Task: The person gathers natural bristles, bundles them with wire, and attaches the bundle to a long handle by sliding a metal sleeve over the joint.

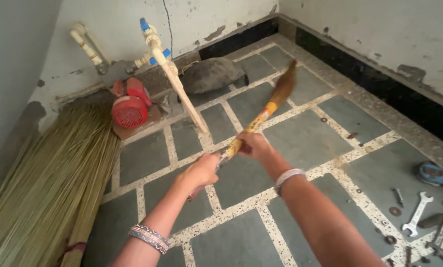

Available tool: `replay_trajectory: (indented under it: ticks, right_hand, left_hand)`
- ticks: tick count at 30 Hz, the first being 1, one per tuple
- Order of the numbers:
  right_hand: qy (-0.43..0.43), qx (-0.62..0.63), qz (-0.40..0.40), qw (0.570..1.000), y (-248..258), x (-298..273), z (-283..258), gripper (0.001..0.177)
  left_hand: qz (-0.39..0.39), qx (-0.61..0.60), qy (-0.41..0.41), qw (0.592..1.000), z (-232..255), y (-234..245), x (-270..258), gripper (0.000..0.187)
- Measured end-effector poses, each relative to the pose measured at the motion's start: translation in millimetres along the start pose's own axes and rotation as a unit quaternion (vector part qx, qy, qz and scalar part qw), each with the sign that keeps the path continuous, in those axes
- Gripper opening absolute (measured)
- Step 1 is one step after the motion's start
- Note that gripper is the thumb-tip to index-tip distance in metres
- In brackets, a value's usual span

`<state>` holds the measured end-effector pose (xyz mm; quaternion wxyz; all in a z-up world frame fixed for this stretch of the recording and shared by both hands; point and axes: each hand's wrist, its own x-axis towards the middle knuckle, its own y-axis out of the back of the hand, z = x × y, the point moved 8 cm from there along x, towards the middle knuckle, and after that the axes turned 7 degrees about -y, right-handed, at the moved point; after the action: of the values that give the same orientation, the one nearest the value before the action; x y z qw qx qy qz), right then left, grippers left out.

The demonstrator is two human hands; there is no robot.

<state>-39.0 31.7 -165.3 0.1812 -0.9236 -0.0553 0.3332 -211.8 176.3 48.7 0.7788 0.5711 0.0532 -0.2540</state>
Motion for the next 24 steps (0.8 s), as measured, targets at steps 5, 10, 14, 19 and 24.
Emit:
replay_trajectory:
  ticks: [5, 10, 14, 19, 24]
  right_hand:
    - [-0.052, -0.026, 0.018, 0.998, 10.9, -34.5, 3.6, 0.025]
    - [0.065, -0.149, -0.136, 0.977, -21.5, -54.7, 21.4, 0.027]
    - [-0.070, -0.042, 0.014, 0.997, -30.1, -74.5, 31.0, 0.020]
    - [-0.029, -0.041, -0.031, 0.998, -48.4, -72.5, 11.3, 0.022]
    - [-0.043, 0.005, -0.032, 0.999, -3.8, -31.0, 22.7, 0.025]
  left_hand:
    - [0.026, 0.036, -0.114, 0.992, 7.9, -0.4, -11.8, 0.058]
    - [-0.014, 0.096, -0.081, 0.992, -21.6, -1.5, -28.7, 0.056]
    - [-0.003, 0.093, -0.098, 0.991, -9.7, -5.7, -14.2, 0.044]
    - [0.083, 0.047, -0.099, 0.991, 9.7, -10.6, 30.5, 0.035]
    - [0.124, 0.075, -0.117, 0.982, 19.7, -35.3, 72.8, 0.034]
